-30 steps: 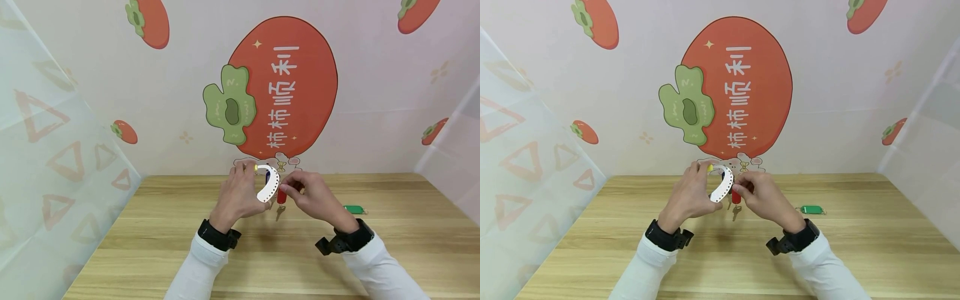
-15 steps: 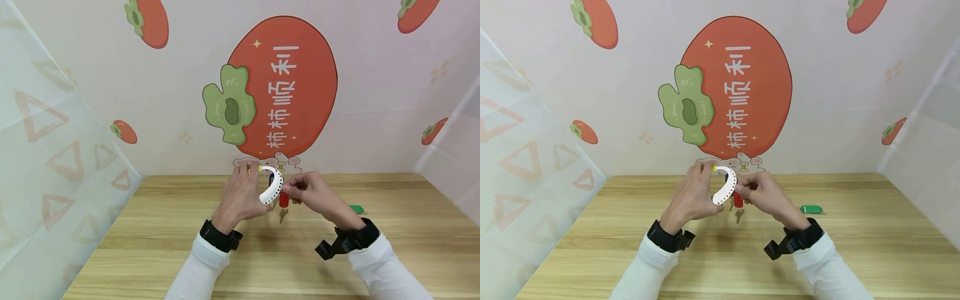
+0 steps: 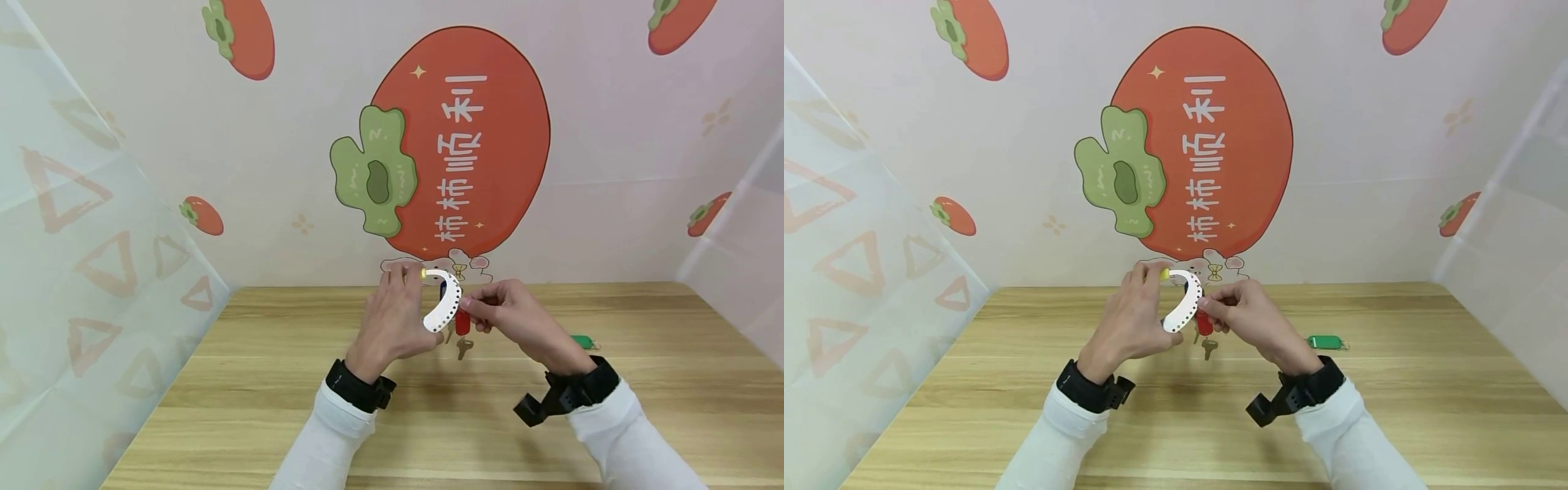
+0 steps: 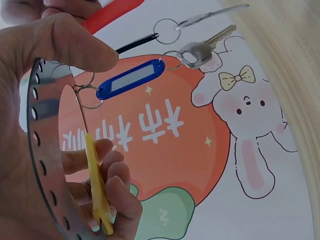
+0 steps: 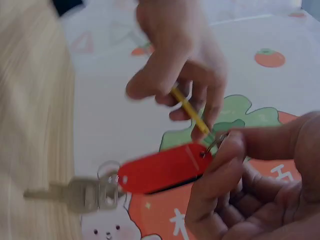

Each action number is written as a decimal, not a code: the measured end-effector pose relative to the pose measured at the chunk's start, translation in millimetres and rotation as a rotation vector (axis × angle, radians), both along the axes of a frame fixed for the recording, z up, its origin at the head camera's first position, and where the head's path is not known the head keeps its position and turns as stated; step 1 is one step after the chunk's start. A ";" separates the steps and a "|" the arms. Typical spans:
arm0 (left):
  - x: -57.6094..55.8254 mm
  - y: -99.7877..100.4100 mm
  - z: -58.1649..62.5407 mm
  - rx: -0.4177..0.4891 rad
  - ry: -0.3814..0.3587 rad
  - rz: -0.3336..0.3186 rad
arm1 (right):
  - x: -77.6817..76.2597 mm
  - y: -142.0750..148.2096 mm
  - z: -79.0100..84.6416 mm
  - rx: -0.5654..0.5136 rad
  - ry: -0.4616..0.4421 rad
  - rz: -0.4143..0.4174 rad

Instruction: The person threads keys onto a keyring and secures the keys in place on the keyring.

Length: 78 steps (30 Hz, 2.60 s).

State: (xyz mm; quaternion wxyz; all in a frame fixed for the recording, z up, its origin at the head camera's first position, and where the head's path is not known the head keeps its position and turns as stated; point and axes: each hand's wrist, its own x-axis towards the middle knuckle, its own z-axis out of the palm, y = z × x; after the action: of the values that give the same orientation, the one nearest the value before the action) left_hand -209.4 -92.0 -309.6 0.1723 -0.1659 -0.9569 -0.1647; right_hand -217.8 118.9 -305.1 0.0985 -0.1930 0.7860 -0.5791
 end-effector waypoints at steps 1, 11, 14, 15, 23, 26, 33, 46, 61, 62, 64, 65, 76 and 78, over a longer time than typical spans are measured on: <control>0.1 -0.5 0.3 0.006 -0.001 0.003 | 0.5 -0.4 -0.4 0.018 0.029 -0.004; 0.7 -3.0 2.1 0.008 0.020 0.000 | 0.5 -3.8 -10.2 0.154 0.419 -0.001; 0.5 -3.2 2.4 0.010 0.010 0.004 | -0.9 -4.5 -12.2 0.197 0.604 0.010; 0.3 -3.5 2.5 0.013 0.006 0.005 | -1.3 -4.6 -12.7 0.217 0.670 0.011; 0.6 -6.2 3.6 0.035 0.011 0.013 | -4.6 -5.4 -16.8 0.351 1.076 -0.017; 0.9 -6.4 3.9 0.034 0.017 0.012 | -4.3 -5.6 -16.1 0.392 1.120 -0.036; 0.0 -4.4 3.3 0.012 0.029 0.010 | 4.4 -10.5 -11.9 0.457 1.022 -0.143; 0.9 -2.3 3.1 -0.024 0.019 0.010 | 13.1 -14.5 -4.0 0.417 0.778 -0.207; -0.3 -6.6 4.2 0.006 0.026 -0.005 | 6.6 -2.2 1.1 0.318 0.696 -0.204; -0.3 -6.5 4.3 0.003 0.021 -0.004 | 6.6 -2.1 0.9 0.318 0.676 -0.209; -0.1 -6.4 4.8 -0.001 0.009 -0.002 | 5.8 -2.2 0.2 0.318 0.642 -0.214; 0.0 -6.3 4.9 -0.002 0.003 -0.001 | 5.5 -2.3 -0.2 0.317 0.627 -0.213; 1.1 -3.6 4.8 -0.003 -0.015 -0.025 | 0.3 -3.4 -6.6 0.295 0.564 -0.205; 1.1 -3.6 4.7 -0.002 -0.012 -0.029 | 0.1 -3.7 -6.8 0.290 0.568 -0.204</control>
State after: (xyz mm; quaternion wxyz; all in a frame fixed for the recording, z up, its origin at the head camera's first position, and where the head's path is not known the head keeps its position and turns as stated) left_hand -208.3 -95.6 -304.9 0.1640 -0.1790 -0.9556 -0.1671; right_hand -217.8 115.3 -311.9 -0.1567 -0.2511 0.8715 -0.3911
